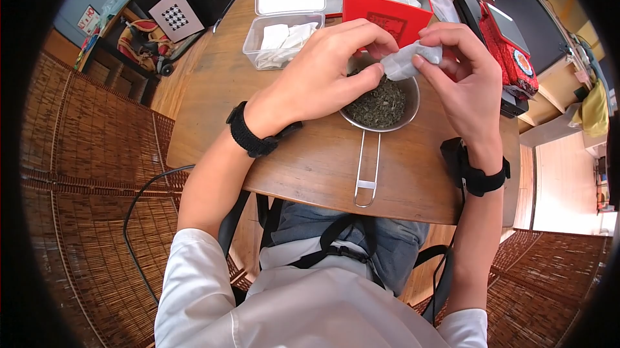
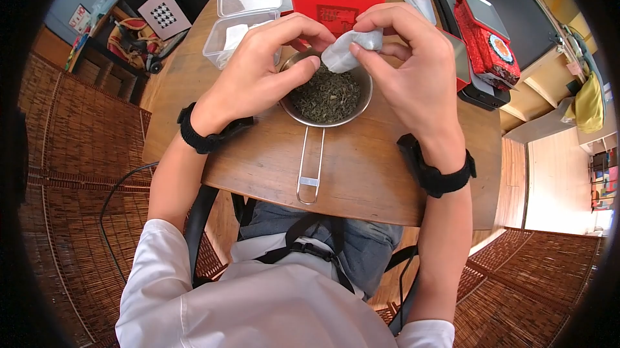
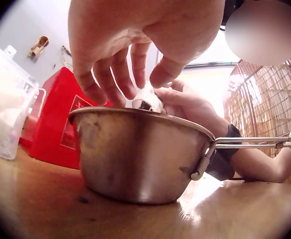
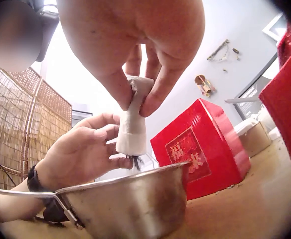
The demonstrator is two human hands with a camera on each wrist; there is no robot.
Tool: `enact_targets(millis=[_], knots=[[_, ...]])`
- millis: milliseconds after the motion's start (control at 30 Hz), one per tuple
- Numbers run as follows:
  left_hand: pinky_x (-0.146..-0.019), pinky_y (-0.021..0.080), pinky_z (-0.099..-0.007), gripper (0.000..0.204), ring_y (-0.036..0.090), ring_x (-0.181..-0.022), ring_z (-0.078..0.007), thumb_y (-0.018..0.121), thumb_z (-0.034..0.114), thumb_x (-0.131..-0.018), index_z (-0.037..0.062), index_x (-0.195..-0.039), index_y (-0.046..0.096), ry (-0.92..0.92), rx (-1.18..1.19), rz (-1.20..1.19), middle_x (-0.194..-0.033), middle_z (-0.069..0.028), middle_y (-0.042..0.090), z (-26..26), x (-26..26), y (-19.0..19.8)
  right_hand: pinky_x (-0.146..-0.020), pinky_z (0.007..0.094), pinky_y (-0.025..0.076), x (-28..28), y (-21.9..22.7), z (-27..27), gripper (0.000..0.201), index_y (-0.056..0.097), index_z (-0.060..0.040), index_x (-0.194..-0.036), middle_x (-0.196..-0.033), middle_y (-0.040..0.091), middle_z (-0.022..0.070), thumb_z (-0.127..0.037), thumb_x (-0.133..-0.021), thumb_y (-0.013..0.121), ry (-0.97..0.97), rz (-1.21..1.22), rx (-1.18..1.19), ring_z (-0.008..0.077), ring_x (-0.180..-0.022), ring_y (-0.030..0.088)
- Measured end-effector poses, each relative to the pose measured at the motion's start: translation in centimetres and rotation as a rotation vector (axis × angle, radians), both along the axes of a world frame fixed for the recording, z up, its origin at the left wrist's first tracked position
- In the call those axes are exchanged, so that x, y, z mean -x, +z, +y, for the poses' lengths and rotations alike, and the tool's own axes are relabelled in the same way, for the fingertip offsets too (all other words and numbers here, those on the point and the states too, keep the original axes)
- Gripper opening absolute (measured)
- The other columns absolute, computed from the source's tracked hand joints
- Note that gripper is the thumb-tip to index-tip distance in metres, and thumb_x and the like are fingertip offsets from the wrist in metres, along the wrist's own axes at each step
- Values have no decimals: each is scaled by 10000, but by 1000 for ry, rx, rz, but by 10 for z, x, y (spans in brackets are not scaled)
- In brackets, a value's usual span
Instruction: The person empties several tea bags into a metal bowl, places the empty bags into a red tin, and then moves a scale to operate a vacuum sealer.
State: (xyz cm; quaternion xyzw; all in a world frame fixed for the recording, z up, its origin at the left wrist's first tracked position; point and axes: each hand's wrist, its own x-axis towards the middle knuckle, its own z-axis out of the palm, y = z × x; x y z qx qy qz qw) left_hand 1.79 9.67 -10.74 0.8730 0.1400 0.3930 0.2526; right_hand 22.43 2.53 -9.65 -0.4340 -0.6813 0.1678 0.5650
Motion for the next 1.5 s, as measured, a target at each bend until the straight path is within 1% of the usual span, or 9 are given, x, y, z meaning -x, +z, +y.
enact_targets(millis=[300, 467, 567, 633, 733, 933, 1133, 1333, 1500], knots=[[-857, 522, -334, 232, 641, -1020, -238, 643, 13, -861, -15, -1090, 666, 56, -72, -74, -1116, -120, 670, 3, 1, 0, -842, 263, 615, 5, -1, -1, 246, 679, 13, -1004, -1074, 664, 65, 117, -783, 712, 27, -48, -64, 149, -956, 693], [-857, 520, -321, 233, 654, -973, -223, 689, 41, -860, -13, -1085, 674, 13, -50, -85, -1072, -121, 689, -2, 0, 5, -863, 270, 617, 11, -4, 0, 249, 680, 14, -996, -1023, 676, 54, 114, -772, 726, 45, -7, -34, 145, -929, 696], [-834, 525, -322, 221, 675, -917, -219, 705, 32, -851, -22, -1063, 679, 0, -41, -69, -1007, -123, 709, -1, 0, 2, -791, 261, 614, 11, -7, 2, 251, 687, 7, -984, -1003, 687, 60, 92, -757, 750, 25, -21, -64, 140, -878, 694], [-819, 528, -324, 210, 685, -885, -218, 708, 21, -846, -28, -1047, 681, 5, -30, -63, -969, -124, 717, -1, 0, 2, -705, 249, 583, 6, -9, 5, 268, 698, -5, -986, -1000, 694, 70, 64, -739, 775, -1, -207, -167, 137, -826, 685], [-796, 533, -329, 177, 696, -851, -226, 704, -1, -842, -39, -1014, 683, 22, -23, -32, -933, -131, 721, -1, 0, 2, -667, 243, 543, 5, -3, 1, 273, 709, -12, -982, -986, 700, 72, 49, -727, 784, -31, -280, -182, 133, -807, 674], [-792, 533, -325, 165, 697, -840, -233, 720, 10, -837, -33, -992, 685, 44, -52, -27, -914, -128, 724, 0, 1, 1, -687, 235, 533, 1, 0, 1, 229, 726, -3, -958, -951, 702, 64, 65, -741, 760, 36, -72, -151, 122, -809, 660], [-796, 537, -318, 149, 704, -854, -227, 707, 12, -857, -20, -1002, 691, 91, -74, -65, -917, -121, 728, 1, -1, 0, -694, 230, 536, -5, 6, -4, 239, 731, -3, -970, -934, 710, 56, 72, -744, 750, -80, -194, -59, 116, -805, 668], [-800, 538, -316, 134, 705, -862, -215, 692, 20, -878, -12, -1008, 695, 115, -67, -54, -924, -117, 730, 0, 0, 2, -692, 234, 547, -7, -2, 3, 229, 735, -6, -975, -944, 724, 57, 58, -756, 745, -77, -124, -143, 118, -780, 671], [-802, 536, -316, 130, 698, -853, -211, 687, 36, -889, -18, -1007, 696, 123, -60, -80, -921, -120, 729, 0, -1, 0, -681, 231, 549, -2, -4, 3, 200, 728, -11, -948, -903, 718, 52, 48, -759, 750, -97, -98, -109, 114, -762, 670]])
